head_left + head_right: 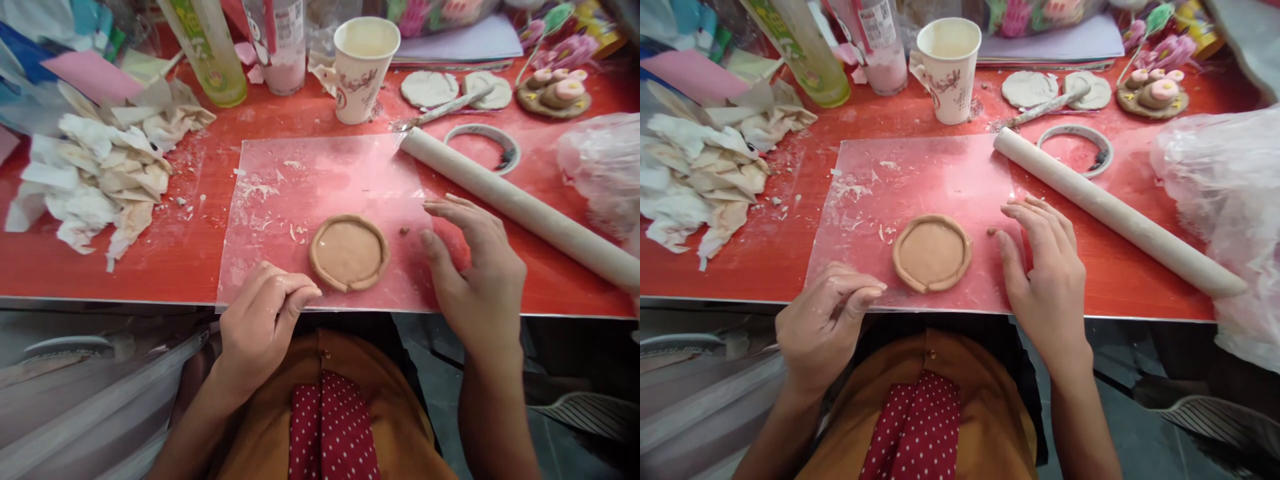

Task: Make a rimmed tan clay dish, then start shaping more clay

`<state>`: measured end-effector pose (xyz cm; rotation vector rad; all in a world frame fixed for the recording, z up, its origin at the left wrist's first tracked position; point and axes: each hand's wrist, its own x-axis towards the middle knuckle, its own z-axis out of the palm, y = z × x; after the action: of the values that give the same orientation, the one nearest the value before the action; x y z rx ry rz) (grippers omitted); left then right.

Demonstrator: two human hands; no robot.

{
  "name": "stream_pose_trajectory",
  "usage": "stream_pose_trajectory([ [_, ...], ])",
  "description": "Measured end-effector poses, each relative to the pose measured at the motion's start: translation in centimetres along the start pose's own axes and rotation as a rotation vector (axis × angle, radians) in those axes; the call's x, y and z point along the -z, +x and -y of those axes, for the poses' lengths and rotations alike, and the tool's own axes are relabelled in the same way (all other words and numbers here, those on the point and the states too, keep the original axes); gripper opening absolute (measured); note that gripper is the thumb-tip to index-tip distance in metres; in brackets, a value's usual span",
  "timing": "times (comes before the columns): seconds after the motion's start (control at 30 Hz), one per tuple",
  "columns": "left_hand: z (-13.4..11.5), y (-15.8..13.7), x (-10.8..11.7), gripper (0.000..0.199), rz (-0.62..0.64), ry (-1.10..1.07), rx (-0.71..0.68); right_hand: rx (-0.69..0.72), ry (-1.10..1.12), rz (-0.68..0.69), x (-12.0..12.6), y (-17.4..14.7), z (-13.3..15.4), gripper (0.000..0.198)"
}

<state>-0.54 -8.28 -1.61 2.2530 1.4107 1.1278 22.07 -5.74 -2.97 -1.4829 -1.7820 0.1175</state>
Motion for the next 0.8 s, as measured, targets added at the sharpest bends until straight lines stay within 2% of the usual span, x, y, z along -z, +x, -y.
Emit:
stream_pose_trajectory([
  [0.03,0.0,0.02,-0.03,0.004,0.0,0.018,-0.004,-0.002,0.004,0.002,0.01,0.0,0.04,0.028],
  [0.3,0.25,-0.14,0.02,0.029,0.022,-0.018,-0.026,-0.021,0.006,-0.008,0.06,0.02,0.36,0.02],
  [0.5,-0.13,-0.06,-0.19,0.009,0.057,-0.03,-0.057,-0.024,-0.001,-0.026,0.05,-0.02,0.23,0.017],
  [0.73,-0.35,-0.06,-0.6,0.001,0.022,-0.003,-0.105,-0.014,0.029,-0.087,0.01,-0.3,0.02,0.018],
  [0.8,-0.39,-0.03,-0.69,0.007,0.009,0.013,-0.118,-0.013,0.063,-0.132,-0.01,-0.43,0.01,0.018],
])
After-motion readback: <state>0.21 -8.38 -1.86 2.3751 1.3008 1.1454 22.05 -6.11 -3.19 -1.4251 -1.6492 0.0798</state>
